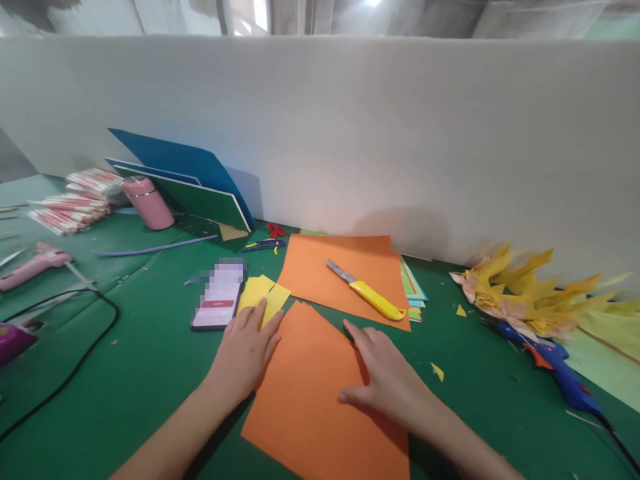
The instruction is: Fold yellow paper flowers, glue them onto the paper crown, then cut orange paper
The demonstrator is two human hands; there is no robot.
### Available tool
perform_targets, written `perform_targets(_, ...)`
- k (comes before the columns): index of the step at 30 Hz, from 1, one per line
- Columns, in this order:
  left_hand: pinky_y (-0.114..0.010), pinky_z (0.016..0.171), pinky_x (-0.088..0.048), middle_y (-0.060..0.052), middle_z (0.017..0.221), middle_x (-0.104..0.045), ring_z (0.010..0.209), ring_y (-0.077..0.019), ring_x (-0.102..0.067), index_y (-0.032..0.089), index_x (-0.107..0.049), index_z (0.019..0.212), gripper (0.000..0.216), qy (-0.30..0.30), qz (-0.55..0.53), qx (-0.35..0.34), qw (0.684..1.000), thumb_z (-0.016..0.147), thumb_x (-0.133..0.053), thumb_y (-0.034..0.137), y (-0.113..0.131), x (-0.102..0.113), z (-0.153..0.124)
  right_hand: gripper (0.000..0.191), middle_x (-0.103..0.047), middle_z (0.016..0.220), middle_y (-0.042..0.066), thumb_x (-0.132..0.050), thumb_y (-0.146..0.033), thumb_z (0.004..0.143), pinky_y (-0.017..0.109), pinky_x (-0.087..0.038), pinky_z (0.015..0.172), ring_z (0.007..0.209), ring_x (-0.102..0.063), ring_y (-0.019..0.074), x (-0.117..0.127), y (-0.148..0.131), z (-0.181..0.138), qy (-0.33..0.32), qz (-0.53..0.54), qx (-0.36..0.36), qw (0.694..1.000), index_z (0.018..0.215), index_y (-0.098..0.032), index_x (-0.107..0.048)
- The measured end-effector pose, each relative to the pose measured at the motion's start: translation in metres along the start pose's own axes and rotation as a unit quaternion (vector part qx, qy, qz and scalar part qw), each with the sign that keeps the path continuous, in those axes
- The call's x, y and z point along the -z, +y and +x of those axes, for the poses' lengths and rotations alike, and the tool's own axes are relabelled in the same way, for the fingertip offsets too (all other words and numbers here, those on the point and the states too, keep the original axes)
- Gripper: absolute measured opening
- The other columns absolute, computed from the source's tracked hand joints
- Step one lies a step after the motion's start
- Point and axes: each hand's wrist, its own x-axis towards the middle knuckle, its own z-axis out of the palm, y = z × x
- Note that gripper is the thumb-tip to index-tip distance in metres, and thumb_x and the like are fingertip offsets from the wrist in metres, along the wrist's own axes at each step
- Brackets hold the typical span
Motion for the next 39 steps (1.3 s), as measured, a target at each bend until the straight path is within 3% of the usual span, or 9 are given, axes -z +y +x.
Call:
perform_targets(3, -0.047, 0.087, -0.044, -0.014, 0.127, -0.057, 0.105, -0.0308, -0.053, 0.021, -0.062, 0.115, 0.037, 0.009, -0.022, 0.004, 1.0, 0.092, -0.036, 0.032, 0.001, 0.001, 0.001, 0.047, -0.059, 0.098, 0.008, -0.071, -0.027, 0.065, 0.036, -0.044, 0.081, 0.097, -0.054, 0.0263, 0.005, 0.005, 0.009, -0.009, 0.031, 0.009, 0.999, 0.11, -0.017, -0.059)
perform_targets(6, -0.047, 0.09, -0.044, -0.012, 0.127, -0.057, 0.107, -0.0287, -0.053, 0.021, -0.063, 0.111, 0.036, 0.008, -0.062, -0.002, 0.998, 0.093, -0.034, 0.034, 0.001, 0.004, 0.002, 0.007, -0.058, 0.082, 0.004, -0.062, -0.024, 0.072, 0.032, -0.043, 0.072, 0.081, -0.055, 0.0212, 0.008, 0.01, 0.013, -0.021, 0.046, 0.044, 0.998, 0.074, -0.018, -0.059)
perform_targets(11, -0.044, 0.095, -0.044, -0.009, 0.123, -0.062, 0.116, -0.0239, -0.053, 0.019, -0.061, 0.112, 0.04, -0.01, -0.157, -0.014, 0.987, 0.096, -0.028, 0.035, -0.003, 0.012, 0.005, 0.01, -0.061, 0.08, 0.003, -0.053, -0.03, 0.079, 0.031, -0.042, 0.067, 0.075, -0.056, 0.0196, 0.022, 0.028, 0.012, -0.025, 0.115, 0.039, 0.992, 0.079, -0.02, -0.056)
perform_targets(20, -0.054, 0.107, -0.029, -0.005, 0.144, -0.043, 0.135, -0.0279, -0.033, 0.029, -0.053, 0.126, 0.037, -0.12, -0.196, -0.074, 0.97, 0.09, -0.041, 0.027, -0.016, 0.027, 0.005, 0.032, -0.065, 0.098, 0.005, -0.058, -0.047, 0.075, 0.036, -0.046, 0.085, 0.097, -0.058, 0.0248, 0.037, 0.069, 0.019, -0.171, 0.237, 0.087, 0.952, 0.09, -0.019, -0.06)
perform_targets(22, -0.048, 0.104, -0.035, -0.004, 0.135, -0.053, 0.127, -0.0236, -0.043, 0.029, -0.051, 0.127, 0.039, -0.143, -0.257, -0.058, 0.954, 0.093, -0.033, 0.024, -0.01, 0.034, 0.005, 0.035, -0.066, 0.102, 0.006, -0.057, -0.049, 0.077, 0.038, -0.045, 0.089, 0.101, -0.059, 0.0253, 0.036, 0.069, 0.019, -0.181, 0.275, 0.1, 0.939, 0.095, -0.02, -0.061)
perform_targets(26, -0.036, 0.081, -0.051, -0.005, 0.101, -0.066, 0.09, -0.019, -0.062, 0.026, -0.047, 0.128, 0.041, -0.147, -0.4, 0.094, 0.9, 0.095, -0.026, 0.036, 0.001, 0.043, 0.004, 0.035, -0.066, 0.11, 0.006, -0.058, -0.049, 0.077, 0.042, -0.043, 0.096, 0.107, -0.058, 0.0259, 0.034, 0.064, 0.02, -0.15, 0.295, 0.09, 0.939, 0.1, -0.022, -0.063)
perform_targets(31, -0.027, 0.058, -0.049, 0.004, 0.069, -0.053, 0.058, -0.0127, -0.053, 0.023, -0.042, 0.123, 0.041, -0.109, -0.512, 0.157, 0.837, 0.082, -0.048, 0.027, 0.0, 0.028, 0.007, 0.036, -0.065, 0.116, 0.006, -0.06, -0.045, 0.077, 0.045, -0.04, 0.1, 0.112, -0.057, 0.0262, 0.032, 0.06, 0.021, -0.13, 0.327, 0.079, 0.933, 0.106, -0.024, -0.064)
perform_targets(35, -0.03, 0.063, -0.049, 0.003, 0.071, -0.056, 0.066, -0.0151, -0.059, 0.022, -0.044, 0.107, 0.025, -0.032, -0.427, 0.194, 0.882, 0.081, -0.046, 0.02, -0.01, 0.019, 0.022, 0.037, -0.064, 0.119, 0.006, -0.061, -0.043, 0.078, 0.044, -0.041, 0.1, 0.114, -0.056, 0.0262, 0.031, 0.059, 0.021, -0.148, 0.36, 0.079, 0.918, 0.109, -0.024, -0.063)
perform_targets(39, -0.039, 0.077, -0.05, -0.006, 0.093, -0.064, 0.087, -0.0213, -0.061, 0.02, -0.054, 0.089, 0.02, -0.023, -0.248, 0.086, 0.965, 0.083, -0.038, 0.01, -0.02, 0.017, 0.042, 0.037, -0.063, 0.12, 0.007, -0.061, -0.043, 0.078, 0.045, -0.042, 0.099, 0.116, -0.055, 0.0268, 0.032, 0.059, 0.019, -0.151, 0.366, 0.08, 0.915, 0.111, -0.024, -0.063)
